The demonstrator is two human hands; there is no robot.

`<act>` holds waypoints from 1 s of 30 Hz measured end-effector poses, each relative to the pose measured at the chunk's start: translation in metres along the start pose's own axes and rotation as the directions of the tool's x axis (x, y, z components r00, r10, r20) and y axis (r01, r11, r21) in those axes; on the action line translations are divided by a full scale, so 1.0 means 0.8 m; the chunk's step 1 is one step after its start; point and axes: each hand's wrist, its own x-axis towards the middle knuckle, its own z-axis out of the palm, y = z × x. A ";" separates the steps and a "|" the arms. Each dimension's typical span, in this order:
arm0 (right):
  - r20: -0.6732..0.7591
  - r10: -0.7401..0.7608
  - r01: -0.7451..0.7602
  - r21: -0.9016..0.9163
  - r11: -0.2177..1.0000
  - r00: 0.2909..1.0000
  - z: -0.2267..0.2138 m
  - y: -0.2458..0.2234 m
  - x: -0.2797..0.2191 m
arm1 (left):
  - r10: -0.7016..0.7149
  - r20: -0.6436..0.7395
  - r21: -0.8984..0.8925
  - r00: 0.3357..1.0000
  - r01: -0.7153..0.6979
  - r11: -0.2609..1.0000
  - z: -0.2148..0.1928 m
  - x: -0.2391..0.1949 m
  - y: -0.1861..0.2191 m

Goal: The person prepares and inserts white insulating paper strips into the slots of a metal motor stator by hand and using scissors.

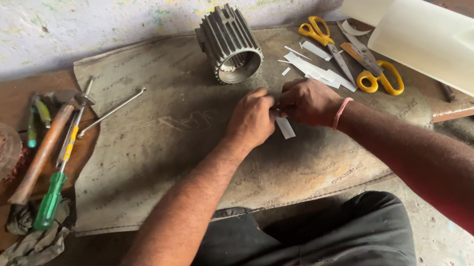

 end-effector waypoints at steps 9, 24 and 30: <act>-0.016 -0.073 0.073 0.028 0.997 0.997 -0.007 -0.002 -0.006 | 0.109 0.093 0.002 0.990 -0.110 0.994 -0.011 0.003 -0.007; -0.043 0.707 -0.662 -0.393 0.637 0.706 -0.097 0.051 -0.017 | 0.025 0.117 0.102 0.993 -0.037 0.994 -0.010 -0.017 0.009; -0.075 0.748 -0.692 -0.451 0.564 0.659 -0.053 0.138 -0.034 | 0.001 0.075 0.056 0.997 -0.005 0.998 -0.007 -0.020 0.010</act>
